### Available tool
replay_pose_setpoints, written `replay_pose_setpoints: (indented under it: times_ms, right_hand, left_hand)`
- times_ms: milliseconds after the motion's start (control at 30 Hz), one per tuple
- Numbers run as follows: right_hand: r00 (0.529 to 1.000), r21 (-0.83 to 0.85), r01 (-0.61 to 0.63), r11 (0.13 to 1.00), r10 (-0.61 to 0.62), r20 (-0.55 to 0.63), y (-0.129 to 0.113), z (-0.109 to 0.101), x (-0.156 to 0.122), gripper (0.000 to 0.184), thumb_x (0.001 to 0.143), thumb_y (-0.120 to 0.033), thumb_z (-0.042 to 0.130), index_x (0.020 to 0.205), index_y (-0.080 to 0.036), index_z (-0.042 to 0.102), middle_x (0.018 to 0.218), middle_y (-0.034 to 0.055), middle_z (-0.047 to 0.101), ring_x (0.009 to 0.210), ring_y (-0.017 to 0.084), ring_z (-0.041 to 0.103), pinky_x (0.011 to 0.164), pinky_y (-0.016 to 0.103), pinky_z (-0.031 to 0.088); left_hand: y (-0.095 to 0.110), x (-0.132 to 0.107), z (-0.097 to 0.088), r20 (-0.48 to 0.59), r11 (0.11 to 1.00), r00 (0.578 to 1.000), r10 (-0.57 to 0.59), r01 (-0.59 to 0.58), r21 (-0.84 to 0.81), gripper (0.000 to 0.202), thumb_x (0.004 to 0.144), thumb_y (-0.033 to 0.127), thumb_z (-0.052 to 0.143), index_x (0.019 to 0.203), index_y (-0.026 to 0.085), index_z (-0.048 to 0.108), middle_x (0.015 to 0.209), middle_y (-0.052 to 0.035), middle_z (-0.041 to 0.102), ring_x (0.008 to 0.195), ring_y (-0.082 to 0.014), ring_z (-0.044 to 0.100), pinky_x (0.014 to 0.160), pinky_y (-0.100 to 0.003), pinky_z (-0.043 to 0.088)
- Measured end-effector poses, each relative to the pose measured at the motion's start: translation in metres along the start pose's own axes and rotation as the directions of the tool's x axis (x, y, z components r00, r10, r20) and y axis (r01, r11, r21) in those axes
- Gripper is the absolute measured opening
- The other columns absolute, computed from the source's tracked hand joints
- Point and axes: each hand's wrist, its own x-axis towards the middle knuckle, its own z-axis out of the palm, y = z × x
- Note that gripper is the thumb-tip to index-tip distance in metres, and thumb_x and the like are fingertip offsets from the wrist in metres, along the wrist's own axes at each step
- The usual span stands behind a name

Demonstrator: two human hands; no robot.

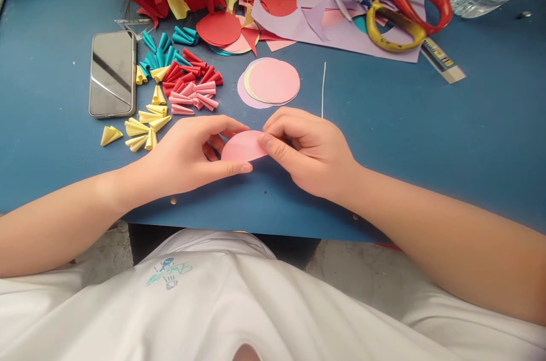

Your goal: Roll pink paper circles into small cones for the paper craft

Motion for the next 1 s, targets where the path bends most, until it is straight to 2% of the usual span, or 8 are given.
replay_pose_setpoints:
  times_ms: [133,233,333,467,567,700,833,1000]
  right_hand:
    - [1.0,0.1,-0.011,0.995,0.01,0.012,-0.005,-0.002,0.0,0.045,0.115,-0.057,0.072,0.082,-0.027,0.068,0.098,0.0075,0.076,0.086,0.025,0.068,0.08,0.044,0.059]
    - [0.985,0.201,-0.152,0.968,0.132,0.11,-0.008,-0.004,0.0,0.047,0.116,-0.059,0.072,0.084,-0.026,0.065,0.082,0.0026,0.068,0.072,0.02,0.06,0.066,0.038,0.052]
    - [0.968,0.338,-0.247,0.908,0.216,0.126,-0.009,-0.002,0.001,0.048,0.108,-0.069,0.082,0.091,-0.027,0.067,0.078,-0.0007,0.067,0.066,0.018,0.059,0.058,0.034,0.048]
    - [0.956,0.479,-0.292,0.828,0.27,0.117,-0.008,0.003,0.0,0.054,0.092,-0.073,0.099,0.111,-0.031,0.069,0.072,-0.0056,0.067,0.061,0.018,0.06,0.057,0.034,0.05]
    - [0.955,0.534,-0.291,0.794,0.272,0.117,-0.01,0.004,0.0,0.054,0.092,-0.067,0.101,0.116,-0.032,0.068,0.069,-0.0073,0.066,0.06,0.018,0.062,0.056,0.033,0.051]
    - [0.951,0.551,-0.308,0.776,0.26,0.166,-0.013,0.003,0.0,0.055,0.092,-0.066,0.101,0.122,-0.032,0.07,0.079,-0.0041,0.075,0.069,0.021,0.074,0.061,0.036,0.063]
    - [0.966,0.602,-0.26,0.755,0.207,0.157,-0.009,0.002,0.001,0.062,0.086,-0.058,0.109,0.126,-0.032,0.069,0.088,-0.0041,0.079,0.081,0.021,0.081,0.073,0.038,0.072]
    - [0.97,0.564,-0.244,0.789,0.19,0.155,-0.005,0.004,0.0,0.064,0.082,-0.063,0.109,0.128,-0.035,0.074,0.103,0.0008,0.084,0.095,0.026,0.084,0.082,0.046,0.076]
  left_hand:
    - [0.005,0.0,0.0,-0.052,0.997,0.996,0.071,-0.072,-0.006,0.036,0.086,0.053,0.095,0.106,0.023,0.087,0.132,-0.012,0.086,0.116,-0.0284,0.08,0.084,-0.034,0.069]
    - [0.005,-0.001,0.002,-0.012,0.994,0.999,0.052,-0.053,-0.092,0.028,0.089,0.045,0.092,0.1,0.022,0.081,0.109,-0.0068,0.085,0.099,-0.0233,0.08,0.083,-0.034,0.07]
    - [0.003,-0.002,0.005,0.04,0.966,0.999,-0.007,0.017,-0.257,0.032,0.089,0.04,0.093,0.107,0.023,0.073,0.098,-0.0015,0.082,0.086,-0.0206,0.081,0.079,-0.033,0.072]
    - [-0.001,-0.004,0.008,0.009,0.944,1.0,-0.004,0.007,-0.329,0.056,0.089,0.039,0.098,0.136,0.026,0.069,0.11,-0.0014,0.084,0.1,-0.0237,0.087,0.089,-0.036,0.077]
    - [-0.001,-0.006,0.008,-0.043,0.948,0.998,0.039,-0.05,-0.314,0.065,0.091,0.035,0.099,0.149,0.031,0.068,0.119,-0.001,0.084,0.103,-0.0223,0.088,0.093,-0.036,0.077]
    - [-0.002,-0.005,0.008,-0.055,0.946,0.998,0.004,-0.021,-0.324,0.071,0.09,0.052,0.101,0.15,0.035,0.067,0.117,-0.0006,0.083,0.111,-0.0276,0.089,0.094,-0.04,0.078]
    - [-0.004,-0.001,0.008,-0.072,0.927,0.997,-0.042,0.012,-0.375,0.075,0.085,0.06,0.103,0.142,0.029,0.065,0.131,-0.0091,0.082,0.104,-0.0264,0.088,0.088,-0.04,0.078]
    - [-0.001,0.002,0.008,-0.158,0.96,0.987,-0.029,-0.017,-0.281,0.043,0.101,0.062,0.087,0.114,0.023,0.073,0.13,-0.012,0.083,0.111,-0.0261,0.084,0.092,-0.041,0.075]
